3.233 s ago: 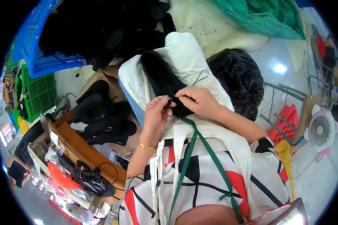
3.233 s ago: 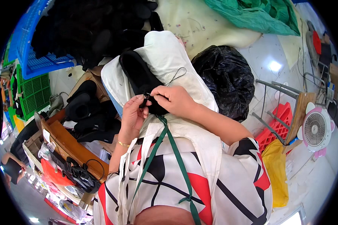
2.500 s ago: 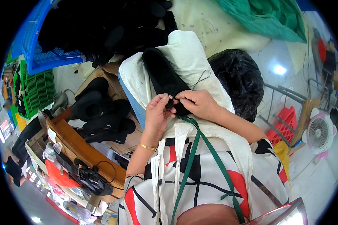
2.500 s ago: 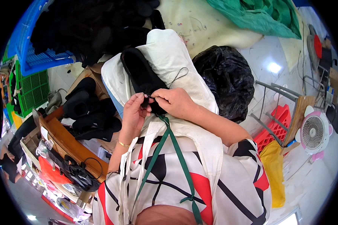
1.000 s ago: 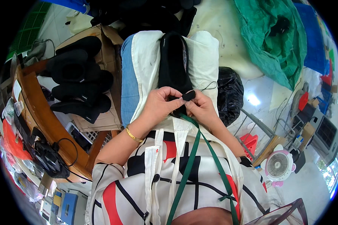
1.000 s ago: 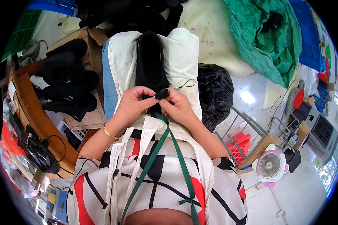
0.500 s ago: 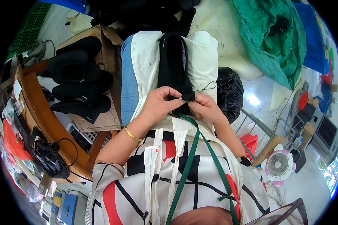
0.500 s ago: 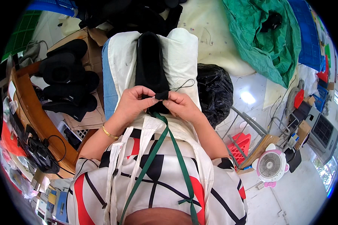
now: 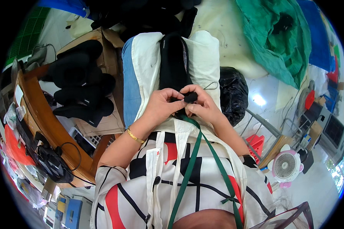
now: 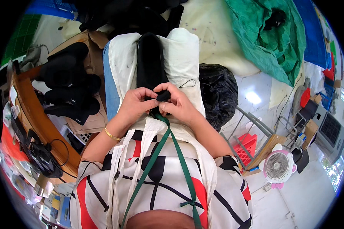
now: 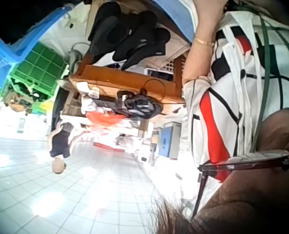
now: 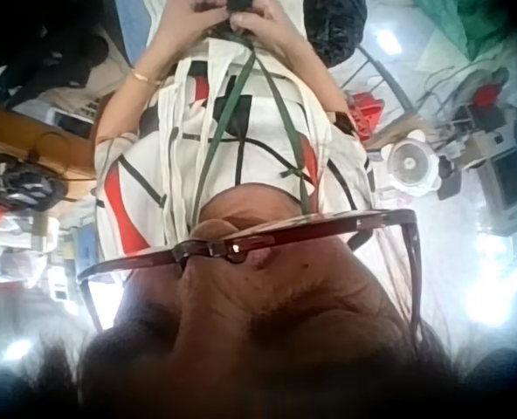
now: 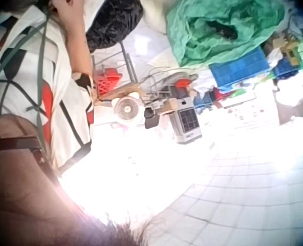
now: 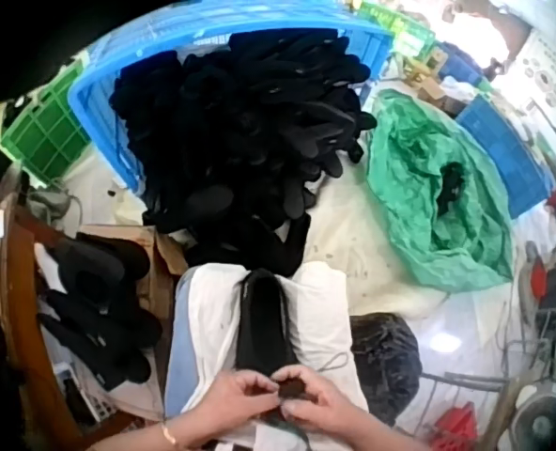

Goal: The person sits on the floor and hand-sews a black shoe using a needle and thread. They repeatedly insert the needle into the shoe's sole and pull the thread tight to secure the stitching. The person works on one shoe at a time, occasionally adjusting their grip and the thread.

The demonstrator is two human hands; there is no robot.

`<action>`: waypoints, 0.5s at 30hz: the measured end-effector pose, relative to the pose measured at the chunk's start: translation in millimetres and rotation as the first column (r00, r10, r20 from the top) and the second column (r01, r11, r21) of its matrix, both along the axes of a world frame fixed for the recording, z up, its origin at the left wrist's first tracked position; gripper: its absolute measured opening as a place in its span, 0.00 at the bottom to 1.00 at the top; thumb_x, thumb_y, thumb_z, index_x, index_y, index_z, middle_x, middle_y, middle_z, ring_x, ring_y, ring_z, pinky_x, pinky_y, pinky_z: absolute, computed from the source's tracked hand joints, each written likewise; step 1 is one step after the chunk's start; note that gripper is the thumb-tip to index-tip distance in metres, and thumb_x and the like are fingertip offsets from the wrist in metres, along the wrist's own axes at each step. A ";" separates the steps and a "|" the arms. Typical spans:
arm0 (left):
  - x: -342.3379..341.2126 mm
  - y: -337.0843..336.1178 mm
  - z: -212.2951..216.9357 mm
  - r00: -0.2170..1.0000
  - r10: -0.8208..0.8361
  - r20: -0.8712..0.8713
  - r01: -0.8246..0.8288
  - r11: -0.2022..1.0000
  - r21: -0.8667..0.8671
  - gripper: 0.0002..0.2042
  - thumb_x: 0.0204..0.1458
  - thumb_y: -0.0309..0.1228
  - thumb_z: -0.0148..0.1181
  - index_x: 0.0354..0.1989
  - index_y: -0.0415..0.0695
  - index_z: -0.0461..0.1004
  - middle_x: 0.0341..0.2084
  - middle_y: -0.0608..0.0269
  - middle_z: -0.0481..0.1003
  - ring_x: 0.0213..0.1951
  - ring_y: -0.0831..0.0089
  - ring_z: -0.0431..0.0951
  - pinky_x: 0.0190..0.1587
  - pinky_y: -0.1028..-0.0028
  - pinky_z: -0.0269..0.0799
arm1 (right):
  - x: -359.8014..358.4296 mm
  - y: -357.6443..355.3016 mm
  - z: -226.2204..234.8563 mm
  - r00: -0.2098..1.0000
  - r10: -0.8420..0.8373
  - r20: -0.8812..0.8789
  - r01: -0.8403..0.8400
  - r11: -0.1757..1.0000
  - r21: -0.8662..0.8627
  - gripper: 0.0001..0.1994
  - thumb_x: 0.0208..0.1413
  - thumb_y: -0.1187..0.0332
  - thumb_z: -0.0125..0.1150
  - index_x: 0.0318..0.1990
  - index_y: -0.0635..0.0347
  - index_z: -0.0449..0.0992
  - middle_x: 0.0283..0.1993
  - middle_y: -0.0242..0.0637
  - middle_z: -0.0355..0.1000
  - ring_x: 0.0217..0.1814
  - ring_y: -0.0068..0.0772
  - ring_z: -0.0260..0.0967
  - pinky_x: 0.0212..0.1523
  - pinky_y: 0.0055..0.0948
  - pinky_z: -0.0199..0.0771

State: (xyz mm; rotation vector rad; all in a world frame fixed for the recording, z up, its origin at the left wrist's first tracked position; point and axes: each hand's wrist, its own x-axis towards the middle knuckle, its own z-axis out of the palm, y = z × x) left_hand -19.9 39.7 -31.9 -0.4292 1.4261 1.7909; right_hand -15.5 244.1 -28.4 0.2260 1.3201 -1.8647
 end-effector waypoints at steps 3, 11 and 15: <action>4.3 4.5 0.6 0.999 0.040 -0.010 -0.040 0.998 0.048 0.10 0.53 0.25 0.66 0.42 0.39 0.75 0.29 0.69 0.77 0.27 0.84 0.74 0.29 0.83 0.69 | -21.7 23.8 3.8 0.995 0.100 0.000 -0.100 0.994 0.035 0.18 0.60 0.67 0.60 0.57 0.58 0.69 0.38 0.32 0.75 0.32 0.19 0.72 0.33 0.20 0.73; 4.3 -1.9 6.7 0.981 -0.099 -0.169 0.083 0.992 -0.100 0.09 0.55 0.27 0.64 0.41 0.39 0.74 0.29 0.72 0.74 0.30 0.84 0.73 0.35 0.81 0.70 | -45.8 2.4 -2.3 0.511 0.658 -0.553 -0.007 0.646 0.763 0.09 0.58 0.66 0.61 0.45 0.54 0.78 0.42 0.40 0.77 0.38 0.44 0.75 0.38 0.35 0.75; -3.3 -17.6 18.3 0.966 -0.044 -0.256 0.034 0.999 -0.042 0.10 0.54 0.28 0.65 0.41 0.39 0.75 0.29 0.72 0.74 0.32 0.84 0.71 0.36 0.80 0.70 | -28.0 -12.3 -15.2 0.627 0.395 -0.671 0.091 0.819 0.567 0.06 0.57 0.70 0.61 0.40 0.59 0.77 0.37 0.39 0.76 0.38 0.47 0.74 0.38 0.37 0.74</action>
